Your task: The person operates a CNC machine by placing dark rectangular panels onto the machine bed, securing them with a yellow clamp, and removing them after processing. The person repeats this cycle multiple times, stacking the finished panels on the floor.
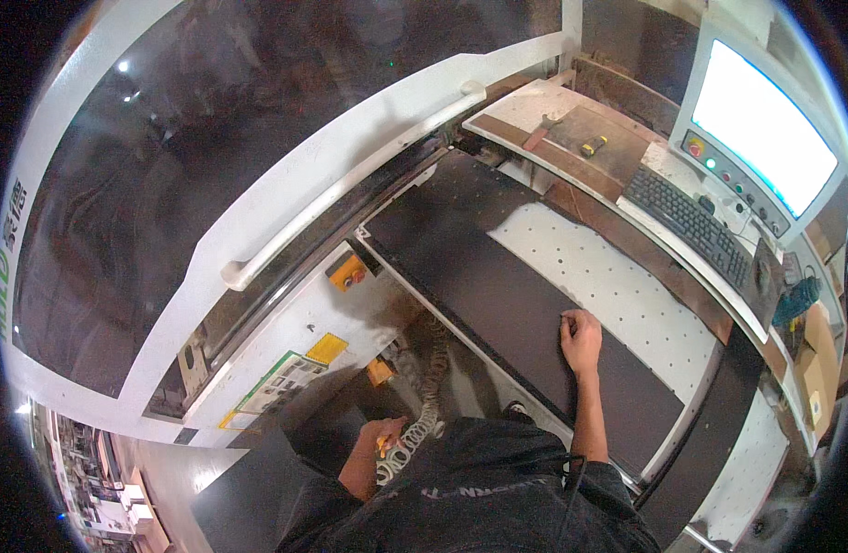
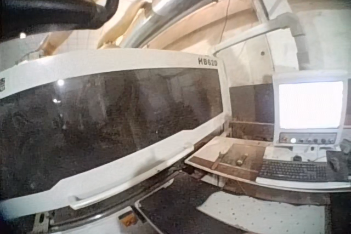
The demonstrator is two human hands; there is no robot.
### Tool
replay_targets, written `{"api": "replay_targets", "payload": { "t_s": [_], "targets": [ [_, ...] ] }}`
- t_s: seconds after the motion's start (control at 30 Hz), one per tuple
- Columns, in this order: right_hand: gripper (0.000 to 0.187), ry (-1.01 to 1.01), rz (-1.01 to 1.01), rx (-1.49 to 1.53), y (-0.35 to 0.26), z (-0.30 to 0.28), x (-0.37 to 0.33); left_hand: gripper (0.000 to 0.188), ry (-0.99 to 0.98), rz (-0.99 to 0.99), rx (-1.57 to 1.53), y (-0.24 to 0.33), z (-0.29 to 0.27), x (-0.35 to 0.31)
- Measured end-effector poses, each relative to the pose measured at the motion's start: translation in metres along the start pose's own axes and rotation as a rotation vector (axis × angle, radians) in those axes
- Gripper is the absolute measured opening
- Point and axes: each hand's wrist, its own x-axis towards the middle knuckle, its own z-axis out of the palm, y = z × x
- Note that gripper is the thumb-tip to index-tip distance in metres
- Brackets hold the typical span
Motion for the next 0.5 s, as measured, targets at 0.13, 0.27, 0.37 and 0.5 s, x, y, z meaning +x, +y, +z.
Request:
{"api": "replay_targets", "payload": {
  "t_s": [0.13,0.27,0.37,0.5],
  "targets": [
    [0.007,0.028,-0.012,-0.016,0.001,-0.001,-0.002,0.076,0.006,0.042,0.106,0.025,0.022,-0.002],
    [0.007,0.015,0.029,-0.011,0.001,-0.001,-0.003,0.075,0.023,0.086,0.142,0.022,0.049,0.001],
    [0.007,0.030,0.005,-0.024,-0.001,-0.002,-0.002,0.074,0.041,0.109,0.134,0.009,0.062,0.006],
    [0.007,0.015,-0.002,-0.021,-0.004,-0.002,-0.001,0.072,0.077,0.098,0.078,-0.026,0.068,0.009]
  ]
}}
